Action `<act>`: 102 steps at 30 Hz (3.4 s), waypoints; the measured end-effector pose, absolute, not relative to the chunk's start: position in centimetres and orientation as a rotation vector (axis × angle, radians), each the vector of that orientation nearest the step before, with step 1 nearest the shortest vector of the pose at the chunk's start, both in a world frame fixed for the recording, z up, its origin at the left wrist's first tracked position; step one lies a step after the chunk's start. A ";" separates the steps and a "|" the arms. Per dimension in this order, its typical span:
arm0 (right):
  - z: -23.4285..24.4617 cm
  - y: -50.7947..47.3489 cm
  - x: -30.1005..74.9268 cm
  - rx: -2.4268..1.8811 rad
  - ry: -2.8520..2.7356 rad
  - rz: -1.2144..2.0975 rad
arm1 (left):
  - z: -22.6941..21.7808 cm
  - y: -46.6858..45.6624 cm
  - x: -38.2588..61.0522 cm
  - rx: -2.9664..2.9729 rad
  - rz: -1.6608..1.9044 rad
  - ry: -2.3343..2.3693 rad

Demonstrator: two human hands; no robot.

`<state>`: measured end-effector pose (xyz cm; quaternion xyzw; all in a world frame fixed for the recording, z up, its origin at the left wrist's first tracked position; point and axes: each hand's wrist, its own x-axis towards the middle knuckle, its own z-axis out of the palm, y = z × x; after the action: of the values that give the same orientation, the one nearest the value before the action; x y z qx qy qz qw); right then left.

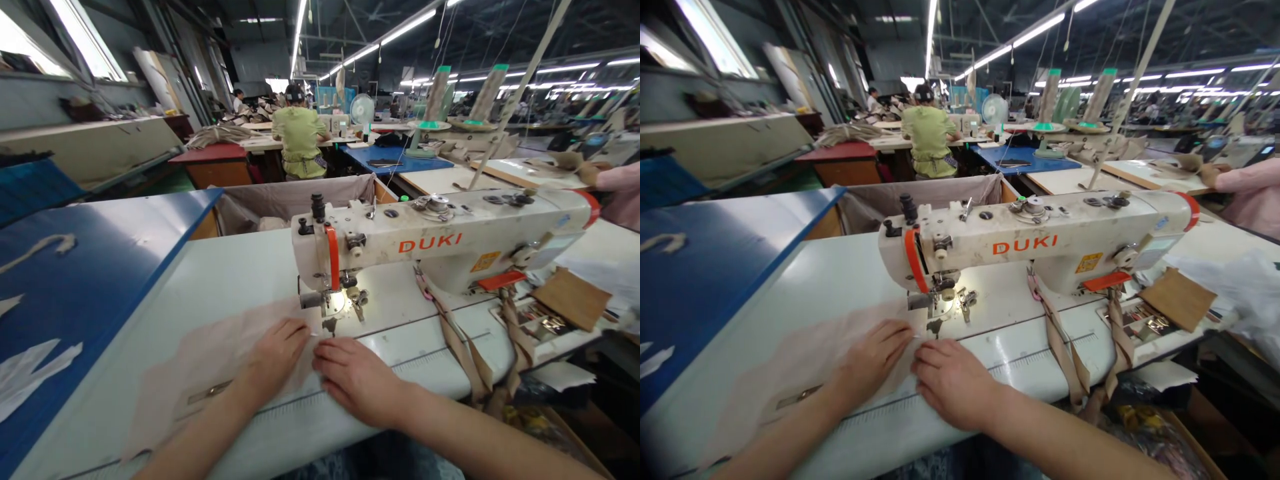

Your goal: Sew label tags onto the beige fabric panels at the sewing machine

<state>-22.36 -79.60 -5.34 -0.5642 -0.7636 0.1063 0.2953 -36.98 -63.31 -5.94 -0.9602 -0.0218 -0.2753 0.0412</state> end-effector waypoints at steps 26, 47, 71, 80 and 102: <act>-5.4 -79.9 -22.7 -1.595 -2.150 -0.065 | -6.3 -63.7 -36.2 -2.976 -0.612 -0.019; -5.7 -79.9 -22.9 -1.614 -2.125 0.012 | -6.9 -63.7 -36.4 -2.935 -0.752 0.031; -4.5 -76.5 -20.2 -1.786 -2.229 -0.073 | -7.2 -65.0 -37.9 -3.051 -0.682 -0.201; -4.8 -74.4 -18.5 -1.828 -2.195 -0.165 | -7.6 -63.1 -35.4 -3.103 -0.636 -0.343; -5.5 -74.6 -18.3 -1.879 -2.075 -0.214 | -8.2 -62.8 -34.4 -3.163 -0.674 -0.279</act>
<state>-18.28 -74.62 -5.53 -0.6600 -0.7288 -0.0750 0.1661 -34.45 -62.83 -8.15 -0.9731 -0.0857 -0.2074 -0.0520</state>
